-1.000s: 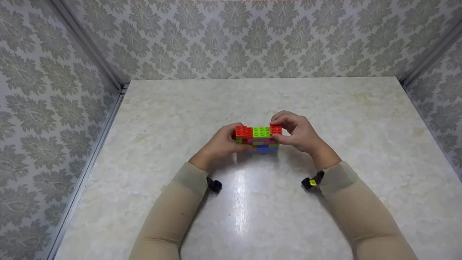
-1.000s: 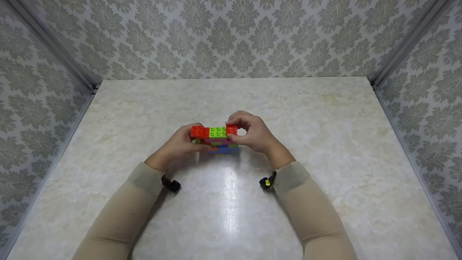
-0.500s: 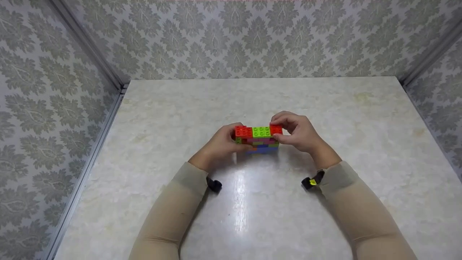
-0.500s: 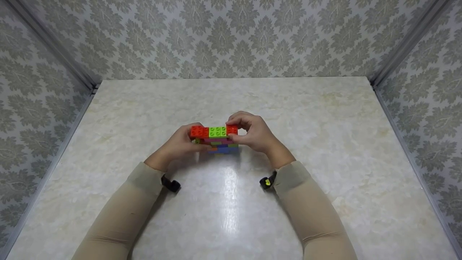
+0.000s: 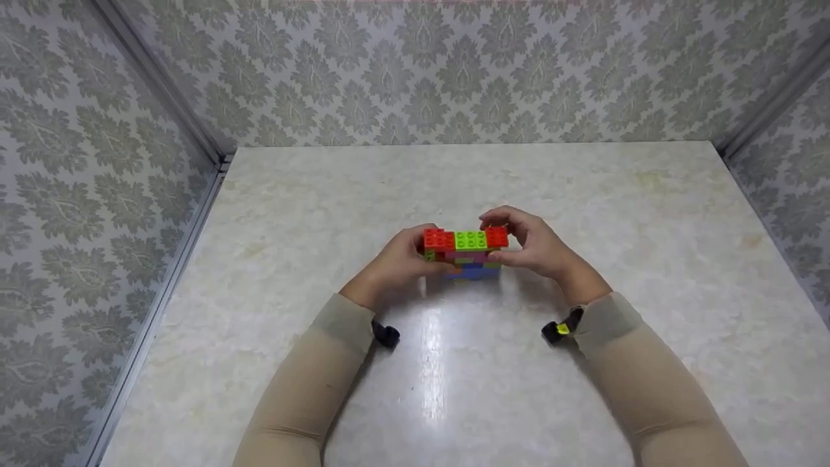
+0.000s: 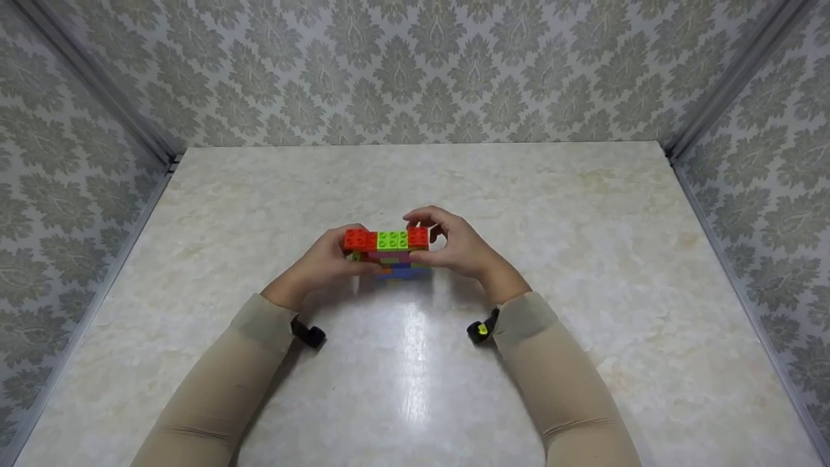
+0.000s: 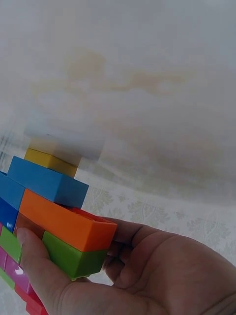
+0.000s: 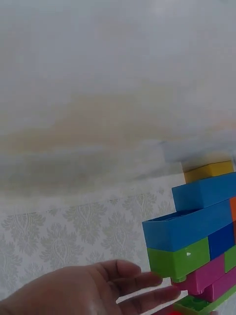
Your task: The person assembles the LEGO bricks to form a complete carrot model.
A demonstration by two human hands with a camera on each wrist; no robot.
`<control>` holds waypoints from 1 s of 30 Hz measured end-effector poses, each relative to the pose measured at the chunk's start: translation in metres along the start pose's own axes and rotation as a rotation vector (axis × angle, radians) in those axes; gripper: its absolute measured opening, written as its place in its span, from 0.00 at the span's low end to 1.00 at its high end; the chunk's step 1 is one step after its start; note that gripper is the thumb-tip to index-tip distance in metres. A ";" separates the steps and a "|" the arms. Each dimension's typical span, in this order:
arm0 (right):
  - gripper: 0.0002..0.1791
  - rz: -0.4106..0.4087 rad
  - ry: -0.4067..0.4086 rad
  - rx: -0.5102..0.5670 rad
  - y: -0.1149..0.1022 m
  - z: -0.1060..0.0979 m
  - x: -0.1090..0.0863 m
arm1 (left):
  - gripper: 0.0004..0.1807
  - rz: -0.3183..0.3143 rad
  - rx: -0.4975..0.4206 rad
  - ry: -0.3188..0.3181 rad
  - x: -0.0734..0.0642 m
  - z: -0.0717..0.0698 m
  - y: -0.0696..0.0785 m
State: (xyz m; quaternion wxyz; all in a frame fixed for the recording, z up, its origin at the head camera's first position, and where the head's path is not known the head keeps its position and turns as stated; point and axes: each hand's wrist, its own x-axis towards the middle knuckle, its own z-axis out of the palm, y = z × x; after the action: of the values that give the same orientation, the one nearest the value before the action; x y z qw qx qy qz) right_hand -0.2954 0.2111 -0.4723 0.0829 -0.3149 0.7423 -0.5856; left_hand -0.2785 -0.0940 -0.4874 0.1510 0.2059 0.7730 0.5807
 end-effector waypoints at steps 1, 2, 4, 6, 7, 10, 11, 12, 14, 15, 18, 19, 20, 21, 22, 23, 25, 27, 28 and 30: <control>0.34 0.033 -0.030 -0.003 0.002 -0.001 0.000 | 0.20 0.000 0.005 -0.001 0.000 0.000 0.000; 0.38 0.065 -0.065 -0.005 0.004 -0.002 0.000 | 0.20 0.001 0.007 -0.001 0.000 0.000 0.000; 0.41 0.109 -0.132 0.004 0.008 -0.004 0.000 | 0.20 0.005 0.003 -0.003 0.000 0.000 -0.001; 0.40 0.145 -0.185 0.010 0.013 -0.005 0.000 | 0.20 0.010 -0.011 -0.005 0.000 0.001 -0.001; 0.39 0.158 -0.201 0.011 0.015 -0.006 0.000 | 0.21 0.011 -0.017 -0.006 0.000 0.001 -0.001; 0.36 0.186 -0.208 0.002 0.021 -0.007 0.000 | 0.21 0.012 -0.027 -0.007 0.001 0.000 -0.002; 0.35 0.190 -0.201 -0.009 0.022 -0.007 0.000 | 0.21 0.012 -0.025 -0.006 0.001 0.000 -0.002; 0.33 0.188 -0.196 -0.017 0.022 -0.007 -0.001 | 0.21 0.013 -0.021 -0.004 0.001 0.000 -0.002; 0.31 0.183 -0.187 -0.030 0.023 -0.007 -0.001 | 0.22 0.015 -0.016 0.000 0.001 -0.001 -0.002; 0.31 0.182 -0.185 -0.037 0.023 -0.007 -0.001 | 0.21 0.017 -0.014 0.000 0.001 -0.001 -0.003; 0.30 0.175 -0.183 -0.044 0.022 -0.007 -0.001 | 0.22 0.024 -0.008 -0.003 0.001 -0.003 -0.002; 0.30 0.177 -0.179 -0.042 0.023 -0.006 -0.001 | 0.22 0.025 -0.008 -0.007 0.001 -0.004 -0.002; 0.31 0.178 -0.176 -0.041 0.023 -0.006 -0.001 | 0.22 0.029 -0.007 -0.011 0.001 -0.005 -0.002; 0.31 0.177 -0.174 -0.039 0.023 -0.006 -0.001 | 0.22 0.032 -0.004 -0.016 0.001 -0.006 -0.002; 0.32 0.177 -0.172 -0.038 0.024 -0.007 -0.001 | 0.22 0.034 0.002 -0.022 0.001 -0.007 -0.002; 0.32 0.177 -0.169 -0.035 0.024 -0.007 -0.001 | 0.23 0.036 0.008 -0.028 0.000 -0.009 -0.002; 0.33 0.177 -0.166 -0.034 0.025 -0.007 -0.001 | 0.25 0.035 0.021 -0.043 -0.001 -0.012 -0.002; 0.32 0.175 -0.167 -0.037 0.025 -0.007 -0.001 | 0.28 0.030 0.038 -0.060 -0.003 -0.014 -0.003; 0.32 0.175 -0.168 -0.036 0.025 -0.007 -0.001 | 0.30 0.025 0.047 -0.068 -0.004 -0.016 -0.003; 0.31 0.173 -0.173 -0.034 0.025 -0.007 -0.001 | 0.32 0.021 0.067 -0.082 -0.006 -0.018 -0.004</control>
State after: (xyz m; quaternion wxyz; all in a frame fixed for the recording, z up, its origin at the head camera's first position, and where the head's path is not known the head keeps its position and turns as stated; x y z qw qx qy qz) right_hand -0.3070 0.2204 -0.4934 0.1915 -0.3003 0.7666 -0.5343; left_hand -0.2828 -0.1128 -0.4864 0.1696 0.2425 0.7829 0.5472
